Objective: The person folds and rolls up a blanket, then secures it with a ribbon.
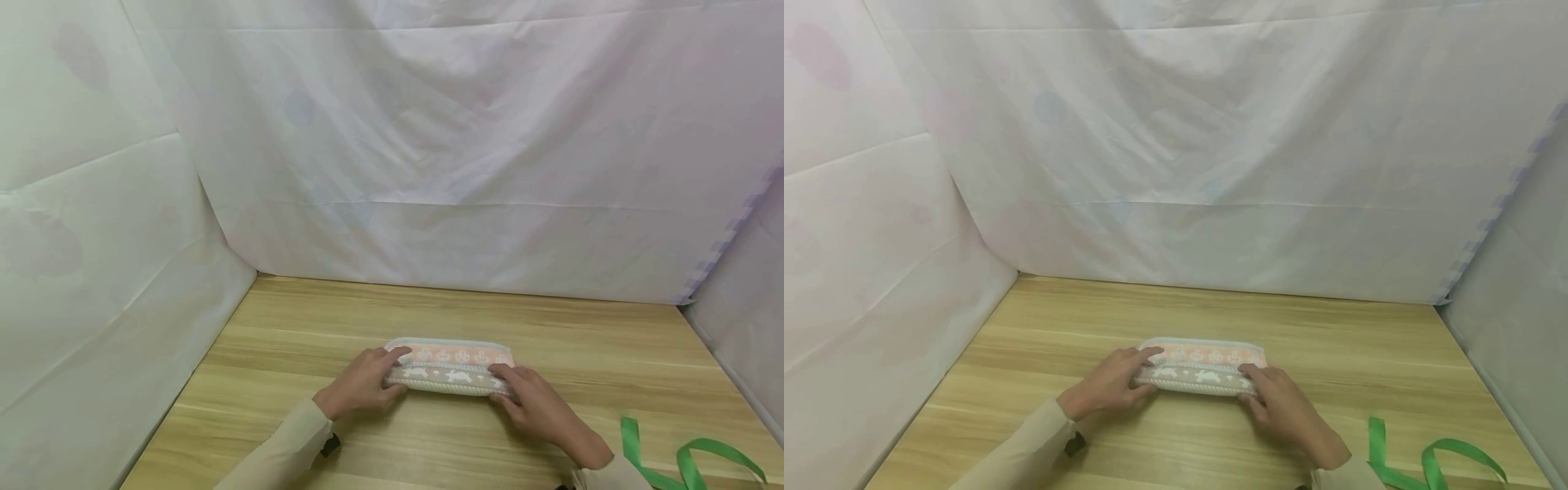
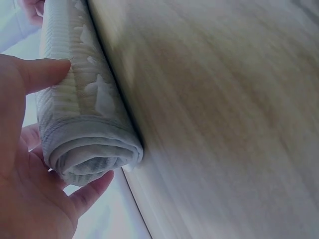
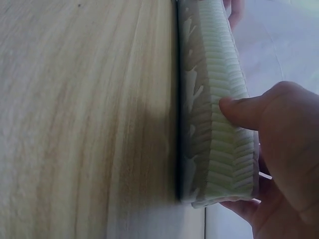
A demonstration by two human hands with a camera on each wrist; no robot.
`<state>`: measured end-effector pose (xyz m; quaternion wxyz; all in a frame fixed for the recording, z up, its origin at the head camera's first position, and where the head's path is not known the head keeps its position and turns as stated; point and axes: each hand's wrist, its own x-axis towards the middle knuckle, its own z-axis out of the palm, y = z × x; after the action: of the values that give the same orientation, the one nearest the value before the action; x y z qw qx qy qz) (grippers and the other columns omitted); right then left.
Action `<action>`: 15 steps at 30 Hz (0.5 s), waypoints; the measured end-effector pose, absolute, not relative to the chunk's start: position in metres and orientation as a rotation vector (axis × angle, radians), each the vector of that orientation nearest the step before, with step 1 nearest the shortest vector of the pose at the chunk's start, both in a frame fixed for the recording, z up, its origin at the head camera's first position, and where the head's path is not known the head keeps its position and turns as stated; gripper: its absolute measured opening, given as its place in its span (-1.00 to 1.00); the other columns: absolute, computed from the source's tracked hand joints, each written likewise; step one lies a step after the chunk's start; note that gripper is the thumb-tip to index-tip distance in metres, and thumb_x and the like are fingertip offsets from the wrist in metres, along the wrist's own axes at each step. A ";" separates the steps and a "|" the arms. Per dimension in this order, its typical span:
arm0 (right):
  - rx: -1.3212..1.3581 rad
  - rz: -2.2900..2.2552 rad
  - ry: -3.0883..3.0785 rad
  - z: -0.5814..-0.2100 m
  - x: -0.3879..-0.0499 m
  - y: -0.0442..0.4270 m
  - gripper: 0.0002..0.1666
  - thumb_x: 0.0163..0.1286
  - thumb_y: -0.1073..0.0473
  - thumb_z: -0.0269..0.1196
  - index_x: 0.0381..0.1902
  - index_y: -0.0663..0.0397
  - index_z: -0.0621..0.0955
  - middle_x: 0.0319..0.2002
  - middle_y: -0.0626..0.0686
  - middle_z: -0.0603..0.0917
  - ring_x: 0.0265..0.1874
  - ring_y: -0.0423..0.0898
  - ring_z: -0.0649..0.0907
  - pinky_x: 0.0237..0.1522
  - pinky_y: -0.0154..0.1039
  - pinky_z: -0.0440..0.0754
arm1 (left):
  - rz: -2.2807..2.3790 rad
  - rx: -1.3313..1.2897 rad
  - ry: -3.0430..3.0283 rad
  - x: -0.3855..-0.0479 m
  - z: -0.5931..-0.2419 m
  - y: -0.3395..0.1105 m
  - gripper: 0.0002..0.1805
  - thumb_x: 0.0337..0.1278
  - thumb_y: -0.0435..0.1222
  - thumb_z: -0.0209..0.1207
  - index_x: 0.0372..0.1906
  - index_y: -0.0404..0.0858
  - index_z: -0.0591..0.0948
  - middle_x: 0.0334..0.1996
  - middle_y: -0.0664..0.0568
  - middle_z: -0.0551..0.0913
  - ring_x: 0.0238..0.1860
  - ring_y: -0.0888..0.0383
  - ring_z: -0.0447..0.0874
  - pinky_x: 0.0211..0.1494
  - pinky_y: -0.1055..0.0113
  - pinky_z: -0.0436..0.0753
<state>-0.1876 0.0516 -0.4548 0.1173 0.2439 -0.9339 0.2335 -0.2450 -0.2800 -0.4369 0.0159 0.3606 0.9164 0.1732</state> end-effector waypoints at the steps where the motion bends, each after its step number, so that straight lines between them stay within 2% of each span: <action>1: 0.718 0.689 -2.732 -0.455 -0.188 0.052 -0.48 0.20 0.21 0.44 0.12 0.12 0.58 -0.10 0.07 0.72 -0.10 0.05 0.70 -0.06 0.05 0.65 | 0.556 1.105 2.839 -0.245 -0.437 -0.280 -0.31 0.17 -0.06 0.30 0.38 -0.15 0.39 -0.09 0.06 0.70 -0.05 0.06 0.63 0.10 0.11 0.57; 6: 0.746 0.751 -2.754 -0.455 -0.192 0.055 -0.55 0.29 0.18 0.38 0.12 0.04 0.56 -0.08 -0.01 0.72 -0.10 -0.01 0.70 -0.06 0.02 0.65 | 0.617 1.027 2.779 -0.246 -0.435 -0.282 -0.33 0.25 -0.01 0.23 0.40 -0.11 0.37 -0.03 0.01 0.67 0.01 0.02 0.58 0.13 0.05 0.53; 12: 0.746 0.900 -2.820 -0.454 -0.201 0.058 -0.60 0.41 0.11 0.28 0.15 0.09 0.53 0.01 0.03 0.71 -0.01 0.08 0.69 -0.01 0.08 0.63 | 0.718 0.922 2.679 -0.253 -0.433 -0.282 -0.35 0.32 0.00 0.17 0.43 -0.10 0.33 -0.07 0.01 0.65 -0.05 0.12 0.58 0.06 0.13 0.56; 15: 0.737 0.964 -2.846 -0.453 -0.207 0.061 -0.61 0.45 0.09 0.24 0.15 0.08 0.50 -0.05 0.05 0.74 -0.03 0.12 0.70 -0.06 0.09 0.65 | 0.784 0.854 2.644 -0.258 -0.434 -0.281 -0.33 0.34 0.02 0.15 0.46 -0.10 0.30 -0.02 0.02 0.66 -0.02 0.16 0.60 0.09 0.16 0.59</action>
<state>-0.2072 0.0612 -0.4534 0.0237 0.2381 -0.9196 0.3115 -0.2581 -0.2812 -0.4344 0.1268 0.2934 0.9084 0.2695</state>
